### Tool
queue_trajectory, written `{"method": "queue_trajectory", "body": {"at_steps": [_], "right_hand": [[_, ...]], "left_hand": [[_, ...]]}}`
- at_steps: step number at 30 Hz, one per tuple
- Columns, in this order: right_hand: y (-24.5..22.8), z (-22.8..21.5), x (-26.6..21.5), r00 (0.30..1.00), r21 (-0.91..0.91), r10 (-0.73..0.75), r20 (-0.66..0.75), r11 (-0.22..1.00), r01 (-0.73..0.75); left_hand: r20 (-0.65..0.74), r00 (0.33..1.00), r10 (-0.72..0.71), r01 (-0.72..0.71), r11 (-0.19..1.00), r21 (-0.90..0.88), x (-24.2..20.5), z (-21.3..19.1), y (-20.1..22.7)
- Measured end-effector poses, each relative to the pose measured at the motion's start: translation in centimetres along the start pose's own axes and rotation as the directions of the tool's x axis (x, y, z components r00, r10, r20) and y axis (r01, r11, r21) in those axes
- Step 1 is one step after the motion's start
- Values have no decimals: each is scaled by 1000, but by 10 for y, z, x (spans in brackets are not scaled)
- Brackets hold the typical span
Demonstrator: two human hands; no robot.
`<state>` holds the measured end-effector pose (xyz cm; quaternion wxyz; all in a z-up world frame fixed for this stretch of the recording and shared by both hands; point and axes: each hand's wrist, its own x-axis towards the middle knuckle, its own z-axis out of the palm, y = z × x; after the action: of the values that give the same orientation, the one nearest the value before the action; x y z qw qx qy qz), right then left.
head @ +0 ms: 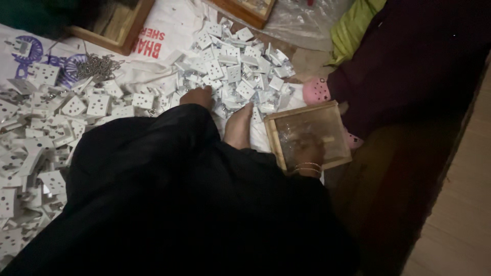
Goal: The person sits on the floor and repeatedly picks up small white plastic electrical components, inserts metal pins into them, and places them into a wooden tray. The person handles the components one at a time by hand.
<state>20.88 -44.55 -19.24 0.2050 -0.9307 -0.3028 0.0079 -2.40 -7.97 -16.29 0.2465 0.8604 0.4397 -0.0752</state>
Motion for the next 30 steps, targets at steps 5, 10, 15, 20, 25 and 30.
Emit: {"method": "queue_trajectory", "body": {"at_steps": [5, 10, 15, 20, 25, 30], "right_hand": [[-6, -4, 7, 998, 107, -50, 39, 993, 45], [-30, -22, 3, 998, 27, 31, 63, 999, -33], [-60, -45, -3, 926, -197, -257, -276, 958, 207], [-90, -36, -26, 744, -462, -579, -334, 788, 406], [-150, -6, -85, 919, 895, -387, 82, 434, 102], [-188, -3, -139, 898, 910, -309, 314, -171, -377]], "left_hand": [[-4, 999, -41, 41, 999, -4, 5, -5, 2], [-136, 991, 9, -23, 994, -103, -30, -49, 8], [-349, 930, 116, -247, 900, -359, -88, -64, 25], [-344, 900, 267, -434, 622, -652, -153, -25, 27], [-364, 885, 291, -466, 602, -649, -202, 2, 33], [-427, 763, 484, -641, 652, -405, -239, -19, 46]]}}
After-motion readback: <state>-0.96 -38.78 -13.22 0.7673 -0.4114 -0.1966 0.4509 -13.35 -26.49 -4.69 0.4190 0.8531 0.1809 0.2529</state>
